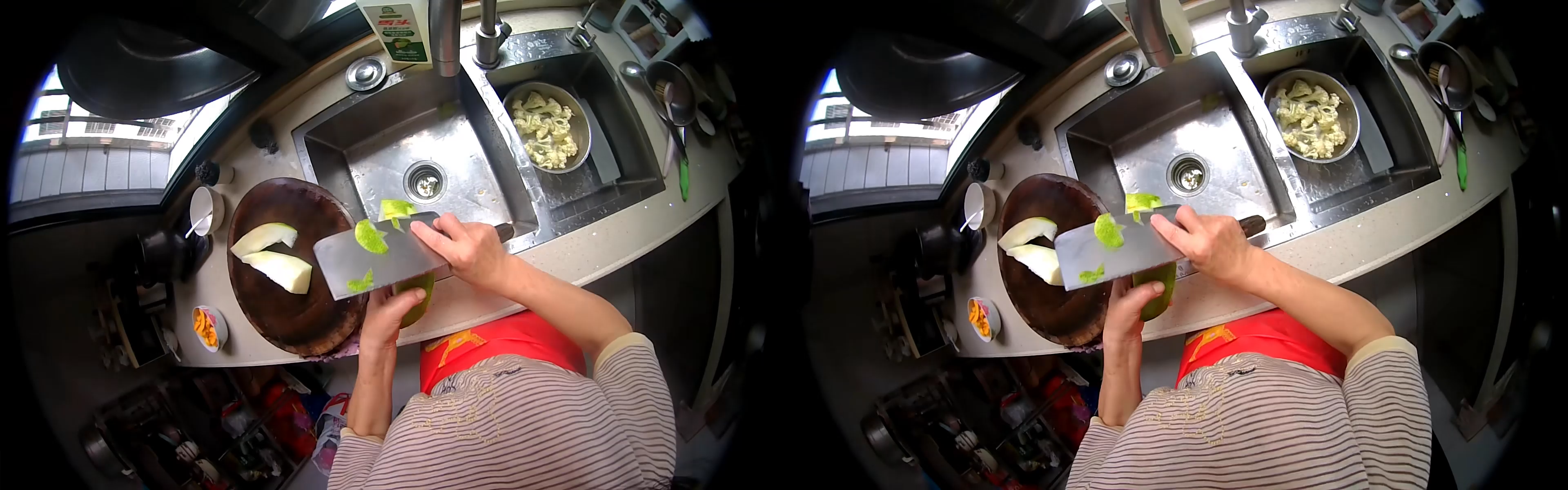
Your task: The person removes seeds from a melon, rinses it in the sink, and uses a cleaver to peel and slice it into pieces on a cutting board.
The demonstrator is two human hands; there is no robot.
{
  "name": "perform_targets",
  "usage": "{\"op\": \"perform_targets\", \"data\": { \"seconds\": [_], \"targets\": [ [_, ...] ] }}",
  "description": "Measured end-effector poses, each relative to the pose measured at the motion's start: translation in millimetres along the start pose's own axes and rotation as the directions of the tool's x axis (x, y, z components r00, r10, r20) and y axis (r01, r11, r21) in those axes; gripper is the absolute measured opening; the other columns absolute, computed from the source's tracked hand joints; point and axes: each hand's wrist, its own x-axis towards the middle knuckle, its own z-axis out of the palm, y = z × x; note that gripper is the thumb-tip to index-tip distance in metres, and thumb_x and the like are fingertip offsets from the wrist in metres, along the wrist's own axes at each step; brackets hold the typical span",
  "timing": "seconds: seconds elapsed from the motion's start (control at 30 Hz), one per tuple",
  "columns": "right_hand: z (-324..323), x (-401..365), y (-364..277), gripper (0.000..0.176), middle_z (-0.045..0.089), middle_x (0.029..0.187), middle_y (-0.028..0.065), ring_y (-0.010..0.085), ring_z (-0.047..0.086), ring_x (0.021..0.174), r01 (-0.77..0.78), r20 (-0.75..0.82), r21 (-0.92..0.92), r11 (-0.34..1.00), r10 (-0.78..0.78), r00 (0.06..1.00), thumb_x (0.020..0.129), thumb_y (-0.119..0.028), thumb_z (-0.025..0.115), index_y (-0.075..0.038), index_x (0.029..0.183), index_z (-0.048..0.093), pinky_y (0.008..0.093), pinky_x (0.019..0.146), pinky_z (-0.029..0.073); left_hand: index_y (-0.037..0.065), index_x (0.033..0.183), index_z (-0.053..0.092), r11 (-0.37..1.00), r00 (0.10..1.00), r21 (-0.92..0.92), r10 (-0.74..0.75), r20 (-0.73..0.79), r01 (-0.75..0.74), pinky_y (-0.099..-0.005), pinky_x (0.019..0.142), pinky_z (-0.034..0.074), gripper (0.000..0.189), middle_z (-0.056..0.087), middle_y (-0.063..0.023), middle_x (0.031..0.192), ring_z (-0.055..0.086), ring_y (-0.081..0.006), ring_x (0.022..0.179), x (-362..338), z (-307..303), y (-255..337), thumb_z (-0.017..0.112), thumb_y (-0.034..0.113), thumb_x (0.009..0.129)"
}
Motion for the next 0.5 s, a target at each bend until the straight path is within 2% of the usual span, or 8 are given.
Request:
{"op": "perform_targets", "data": {
  "seconds": [0.03, 0.13, 0.23, 0.33, 0.43, 0.47, 0.5],
  "targets": [
    [3, -1, 3, 0.042, 0.058, 0.084, 0.0082, 0.0203, 0.061, 0.055, 0.002, 0.013, 0.000, 1.000, -0.002, 1.000, 0.072, -0.004, 0.059, -0.008, 0.114, 0.060, 0.0301, 0.045, 0.050, 0.000, 0.126, 0.044, 1.000, 1.000, -0.023, 0.009, 0.027, -0.009, -0.0304, 0.072, 0.052, 0.060, 0.054, -0.0092, 0.110, 0.056, -0.0186, 0.094, -1, 3, 4, 0.064, 0.001, 0.070],
    [10, -4, 18, 0.043, 0.055, 0.082, 0.0078, 0.0220, 0.062, 0.056, -0.027, 0.093, -0.037, 0.999, 0.030, 0.995, 0.073, -0.003, 0.057, -0.010, 0.115, 0.059, 0.0325, 0.046, 0.050, 0.000, 0.131, 0.037, 0.994, 0.993, 0.011, 0.109, -0.039, -0.109, -0.0293, 0.063, 0.053, 0.065, 0.055, -0.0092, 0.107, 0.057, -0.0173, 0.087, -4, 8, 6, 0.062, 0.004, 0.070],
    [15, -10, 36, 0.041, 0.054, 0.083, 0.0083, 0.0242, 0.062, 0.057, -0.070, 0.175, -0.053, 0.996, 0.078, 0.982, 0.074, -0.002, 0.056, -0.011, 0.114, 0.059, 0.0348, 0.047, 0.050, 0.001, 0.126, 0.038, 0.995, 0.997, -0.078, 0.060, 0.050, -0.056, -0.0280, 0.057, 0.053, 0.060, 0.056, -0.0085, 0.101, 0.059, -0.0140, 0.076, 0, 0, 4, 0.061, 0.005, 0.071],
    [16, -14, 34, 0.041, 0.053, 0.086, 0.0103, 0.0281, 0.063, 0.063, -0.177, 0.311, -0.072, 0.982, 0.190, 0.931, 0.074, -0.003, 0.057, -0.014, 0.113, 0.060, 0.0413, 0.055, 0.051, 0.000, 0.124, 0.040, 0.999, 1.000, -0.047, 0.026, -0.016, -0.026, -0.0308, 0.054, 0.054, 0.062, 0.056, -0.0102, 0.098, 0.060, -0.0172, 0.074, -3, 3, 6, 0.062, 0.011, 0.067],
    [16, -2, 31, 0.040, 0.054, 0.086, 0.0120, 0.0311, 0.062, 0.067, -0.290, 0.453, -0.107, 0.951, 0.307, 0.837, 0.074, -0.004, 0.057, -0.014, 0.113, 0.060, 0.0449, 0.061, 0.050, 0.002, 0.123, 0.039, 1.000, 1.000, -0.027, -0.013, 0.000, 0.013, -0.0269, 0.063, 0.051, 0.057, 0.055, -0.0067, 0.099, 0.058, -0.0133, 0.079, 3, -4, -7, 0.061, 0.006, 0.071],
    [16, 1, 28, 0.039, 0.054, 0.086, 0.0126, 0.0323, 0.062, 0.068, -0.338, 0.497, -0.124, 0.933, 0.354, 0.793, 0.075, -0.005, 0.058, -0.014, 0.113, 0.060, 0.0459, 0.063, 0.050, 0.002, 0.123, 0.039, 1.000, 0.999, 0.006, 0.030, -0.017, -0.030, -0.0266, 0.067, 0.050, 0.057, 0.054, -0.0062, 0.100, 0.056, -0.0129, 0.082, 7, -7, -14, 0.062, 0.006, 0.070],
    [19, 1, 28, 0.037, 0.055, 0.087, 0.0138, 0.0326, 0.063, 0.070, -0.368, 0.466, -0.087, 0.926, 0.365, 0.806, 0.076, -0.005, 0.056, -0.013, 0.112, 0.060, 0.0458, 0.064, 0.050, 0.003, 0.122, 0.040, 0.997, 0.997, 0.039, 0.074, -0.031, -0.073, -0.0263, 0.071, 0.048, 0.057, 0.054, -0.0056, 0.100, 0.055, -0.0125, 0.085, 12, -9, -21, 0.062, 0.006, 0.070]
  ]
}}
